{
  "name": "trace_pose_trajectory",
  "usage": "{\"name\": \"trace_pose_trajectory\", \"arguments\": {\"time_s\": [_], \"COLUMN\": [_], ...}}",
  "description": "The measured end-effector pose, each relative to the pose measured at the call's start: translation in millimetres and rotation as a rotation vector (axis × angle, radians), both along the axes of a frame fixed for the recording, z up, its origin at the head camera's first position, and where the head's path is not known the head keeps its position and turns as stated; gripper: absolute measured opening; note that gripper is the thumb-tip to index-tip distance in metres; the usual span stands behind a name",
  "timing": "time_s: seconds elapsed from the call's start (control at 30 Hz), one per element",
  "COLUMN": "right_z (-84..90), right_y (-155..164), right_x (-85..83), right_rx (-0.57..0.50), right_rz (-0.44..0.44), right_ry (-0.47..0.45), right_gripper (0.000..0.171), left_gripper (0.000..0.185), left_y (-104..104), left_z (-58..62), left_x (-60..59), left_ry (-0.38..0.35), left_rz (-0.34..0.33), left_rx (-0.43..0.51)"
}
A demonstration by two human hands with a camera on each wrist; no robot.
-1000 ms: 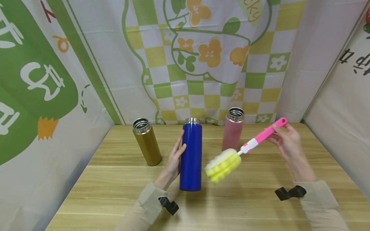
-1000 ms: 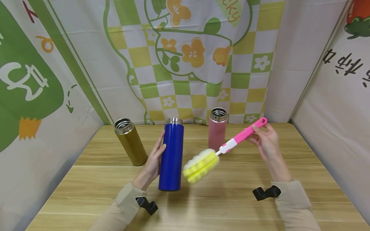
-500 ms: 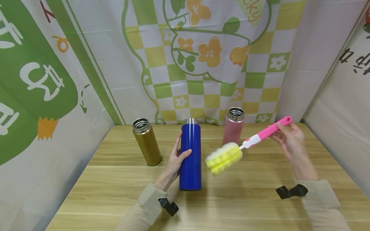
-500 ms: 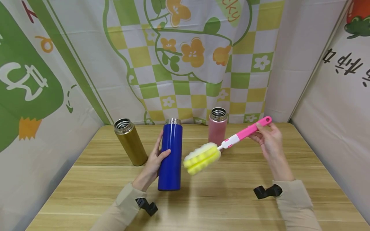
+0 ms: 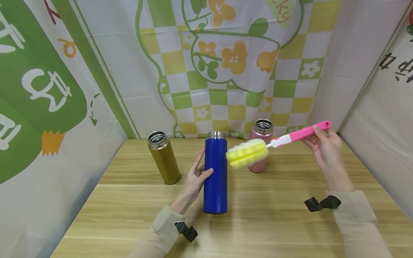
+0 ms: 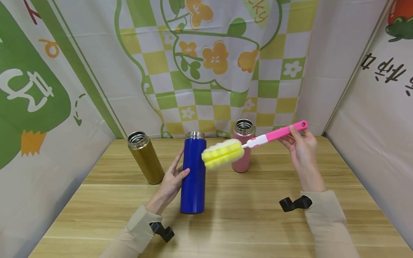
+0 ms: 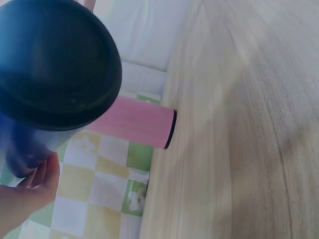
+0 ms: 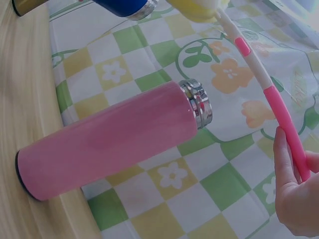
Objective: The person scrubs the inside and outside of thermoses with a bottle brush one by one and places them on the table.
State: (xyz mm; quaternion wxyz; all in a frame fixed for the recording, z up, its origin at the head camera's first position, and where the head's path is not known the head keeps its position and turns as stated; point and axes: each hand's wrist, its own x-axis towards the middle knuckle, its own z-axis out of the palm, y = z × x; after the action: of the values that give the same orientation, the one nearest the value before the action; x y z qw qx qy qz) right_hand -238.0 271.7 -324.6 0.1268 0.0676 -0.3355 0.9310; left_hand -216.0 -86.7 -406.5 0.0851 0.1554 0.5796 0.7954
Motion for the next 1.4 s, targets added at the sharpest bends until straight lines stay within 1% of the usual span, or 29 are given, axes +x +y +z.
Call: {"name": "trace_pose_trajectory", "arguments": {"time_s": [0.17, 0.27, 0.4, 0.5, 0.57, 0.73, 0.8, 1.07, 1.2, 1.33, 1.4], "right_z": [11.5, 17.1, 20.1, 20.6, 20.1, 15.4, 11.9, -4.5, -9.8, -14.5, -16.9], "right_y": [-8, -12, -18, -22, -23, -26, -26, -25, -26, -28, -29], "right_x": [-5.2, -8.5, -11.9, -12.5, -12.1, -9.3, -8.2, -2.5, 0.1, 3.8, 5.6], "right_rx": [0.013, -0.014, -0.028, -0.005, 0.008, 0.054, 0.078, 0.113, 0.151, 0.202, 0.230], "right_rz": [-0.051, -0.057, -0.056, -0.060, -0.054, -0.043, -0.035, 0.043, 0.076, 0.116, 0.134], "right_ry": [-0.038, -0.064, -0.062, -0.061, -0.078, -0.156, -0.174, -0.143, -0.128, -0.123, -0.122], "right_gripper": [0.017, 0.020, 0.019, 0.020, 0.022, 0.032, 0.033, 0.026, 0.023, 0.023, 0.023], "left_gripper": [0.073, 0.076, 0.076, 0.076, 0.075, 0.075, 0.075, 0.073, 0.072, 0.073, 0.073], "left_y": [0, 1, 3, 4, 4, 5, 5, 4, 4, 4, 4], "left_z": [-0.2, -0.4, -0.1, 1.7, 3.5, 7.5, 8.1, 7.2, 7.7, 9.4, 9.9], "left_x": [1.7, 2.3, 3.3, 3.4, 3.1, 2.3, 2.0, 0.3, -1.0, -2.7, -3.5], "left_ry": [0.016, 0.019, 0.006, -0.004, -0.007, -0.003, -0.006, -0.022, -0.028, -0.027, -0.026], "left_rz": [-0.070, -0.098, -0.106, -0.102, -0.101, -0.094, -0.091, -0.076, -0.056, -0.026, -0.021], "left_rx": [0.057, 0.069, 0.070, 0.070, 0.072, 0.078, 0.086, 0.102, 0.105, 0.107, 0.117]}}
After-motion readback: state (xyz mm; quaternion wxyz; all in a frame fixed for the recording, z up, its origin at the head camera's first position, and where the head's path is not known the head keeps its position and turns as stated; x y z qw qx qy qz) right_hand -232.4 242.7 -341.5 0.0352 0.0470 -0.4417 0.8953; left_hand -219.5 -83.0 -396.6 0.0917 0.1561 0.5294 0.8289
